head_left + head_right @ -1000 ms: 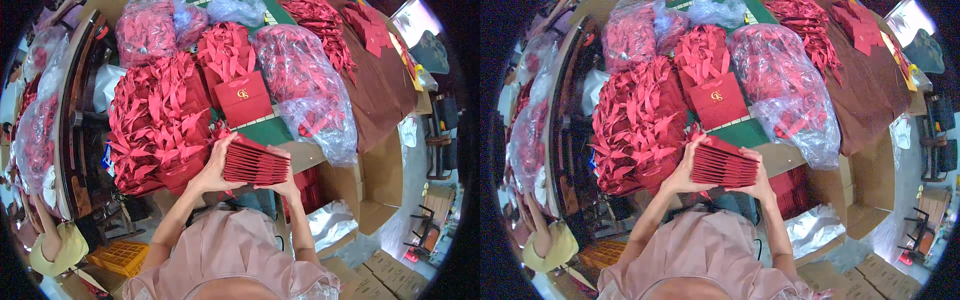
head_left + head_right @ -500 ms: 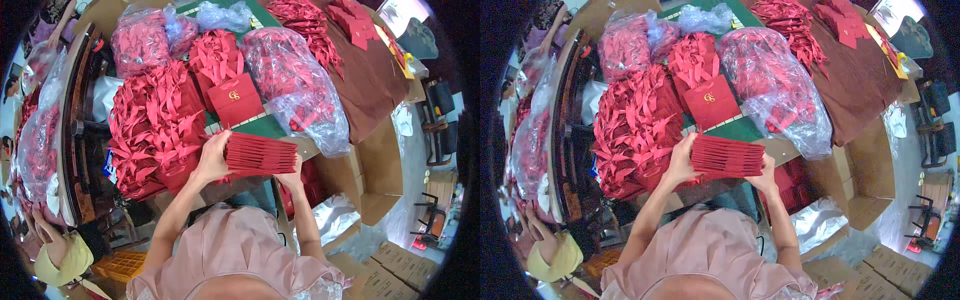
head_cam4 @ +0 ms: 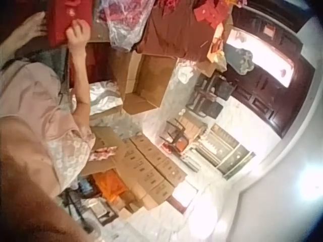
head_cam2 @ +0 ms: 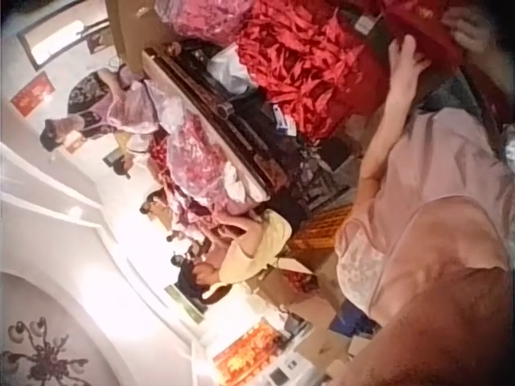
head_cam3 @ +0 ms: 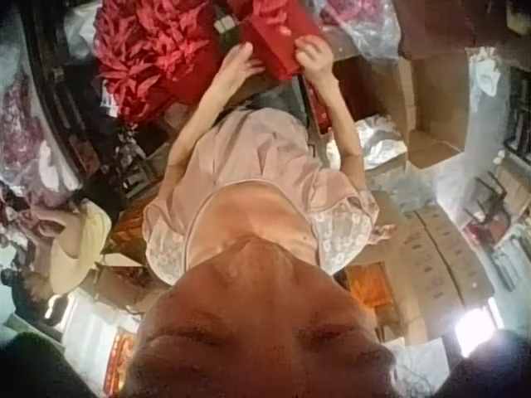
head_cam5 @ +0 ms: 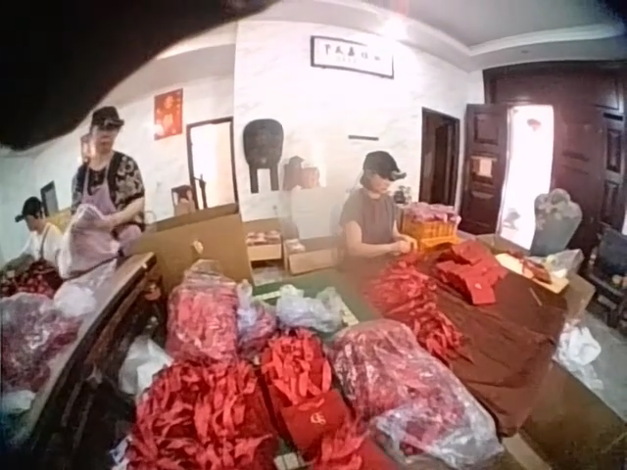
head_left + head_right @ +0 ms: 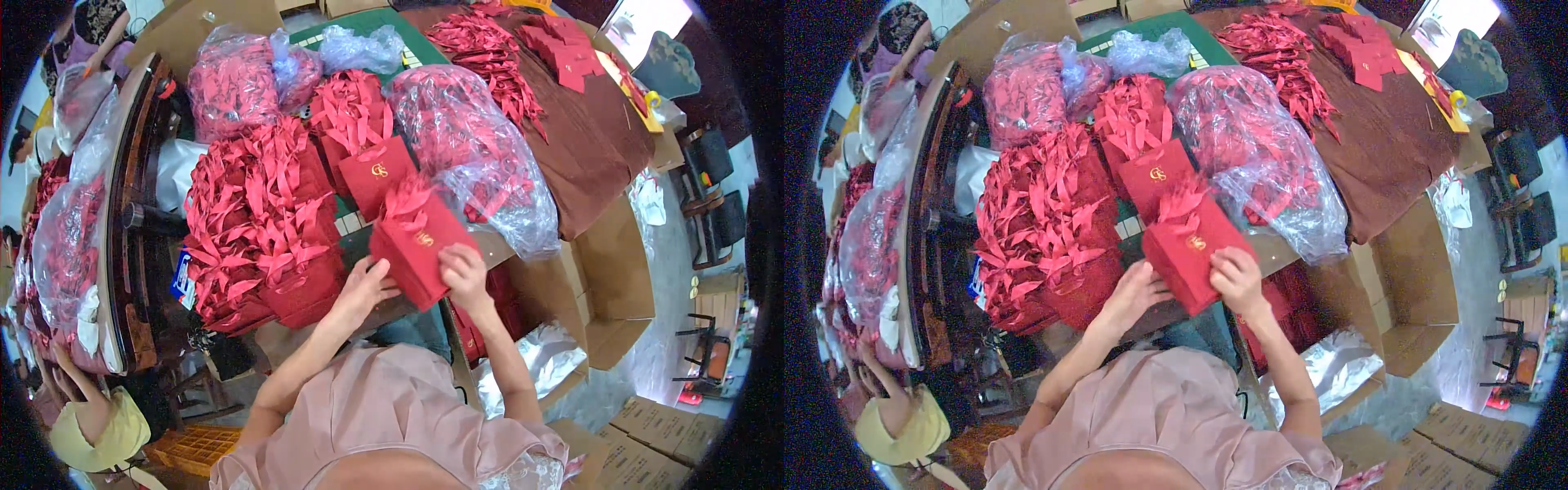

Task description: The person ties ribbon handles onto small gift bags by hand, then gathers and flips through a stack of the folded gift bags.

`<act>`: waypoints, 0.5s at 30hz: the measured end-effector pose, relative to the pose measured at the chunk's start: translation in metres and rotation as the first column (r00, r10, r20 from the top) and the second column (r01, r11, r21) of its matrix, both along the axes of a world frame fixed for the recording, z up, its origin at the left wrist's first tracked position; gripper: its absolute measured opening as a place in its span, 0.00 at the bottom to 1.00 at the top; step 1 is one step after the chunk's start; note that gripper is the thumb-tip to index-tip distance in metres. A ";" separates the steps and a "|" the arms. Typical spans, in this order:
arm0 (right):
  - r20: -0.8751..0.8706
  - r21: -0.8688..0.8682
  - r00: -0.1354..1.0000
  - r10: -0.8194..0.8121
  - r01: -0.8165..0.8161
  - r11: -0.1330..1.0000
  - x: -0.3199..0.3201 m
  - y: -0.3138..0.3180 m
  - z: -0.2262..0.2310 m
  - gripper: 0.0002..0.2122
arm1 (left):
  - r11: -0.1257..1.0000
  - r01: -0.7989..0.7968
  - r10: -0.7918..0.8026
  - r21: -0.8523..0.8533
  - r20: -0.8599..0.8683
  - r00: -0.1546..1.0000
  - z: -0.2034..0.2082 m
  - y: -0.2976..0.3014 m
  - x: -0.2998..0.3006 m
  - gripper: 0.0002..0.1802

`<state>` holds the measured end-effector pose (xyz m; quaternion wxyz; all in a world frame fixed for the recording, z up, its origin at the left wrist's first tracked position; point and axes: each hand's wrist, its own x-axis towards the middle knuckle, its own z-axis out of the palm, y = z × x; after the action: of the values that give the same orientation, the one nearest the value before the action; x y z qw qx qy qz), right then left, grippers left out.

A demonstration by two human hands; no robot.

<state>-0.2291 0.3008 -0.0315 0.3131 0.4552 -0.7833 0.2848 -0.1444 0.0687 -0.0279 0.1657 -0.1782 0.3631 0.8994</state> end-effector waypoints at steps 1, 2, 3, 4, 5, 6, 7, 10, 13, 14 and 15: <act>-0.014 0.009 1.000 0.016 -0.015 1.000 0.008 -0.001 -0.013 0.07 | 0.994 0.030 -0.037 0.108 0.069 0.997 -0.005 0.000 -0.004 0.37; -0.025 -0.017 0.999 0.026 -0.026 1.000 0.018 -0.003 -0.022 0.07 | 0.997 -0.009 -0.004 0.077 0.172 0.985 -0.005 0.002 -0.003 0.35; -0.021 -0.006 0.999 0.029 -0.030 1.000 0.026 -0.002 -0.030 0.07 | 0.997 -0.075 0.072 0.010 0.170 0.983 -0.006 0.009 -0.004 0.35; -0.011 -0.007 1.000 0.018 -0.018 1.000 0.033 -0.004 -0.036 0.07 | 0.989 -0.138 0.146 -0.057 0.164 0.976 -0.005 0.017 -0.003 0.36; -0.001 -0.008 1.000 0.006 -0.006 1.000 0.040 -0.004 -0.042 0.07 | 0.989 -0.111 0.122 -0.094 0.127 0.984 -0.013 0.017 -0.003 0.39; 0.031 0.001 0.999 0.012 -0.012 1.000 0.045 -0.001 -0.047 0.08 | 0.990 -0.106 0.117 -0.091 0.127 0.985 -0.016 0.019 -0.002 0.39; 0.030 0.003 0.999 0.011 -0.011 1.000 0.050 -0.001 -0.047 0.08 | 0.984 -0.105 0.125 -0.147 0.134 0.983 -0.017 0.019 -0.003 0.42; 0.241 0.173 0.969 -0.049 0.007 0.985 0.065 0.003 -0.050 0.17 | 0.955 -0.188 0.220 -0.231 0.123 0.968 -0.040 0.027 0.003 0.42; 0.502 0.240 0.865 -0.026 -0.110 0.965 0.071 0.001 -0.004 0.23 | 0.826 -0.336 0.346 -0.452 -0.063 0.936 -0.058 0.030 0.007 0.37; 0.560 0.197 0.828 0.028 -0.166 0.966 0.068 0.002 0.015 0.26 | 0.828 -0.334 0.345 -0.450 -0.062 0.937 -0.058 0.031 0.007 0.37; 0.640 0.076 0.767 0.041 -0.117 0.990 0.068 0.005 0.016 0.25 | 0.819 -0.346 0.347 -0.458 -0.086 0.934 -0.057 0.031 0.007 0.36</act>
<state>-0.1608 0.3062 -0.0159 -0.0086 0.3812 -0.8378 0.3907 -0.1376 0.1000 -0.0853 -0.0480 -0.2765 0.5297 0.8004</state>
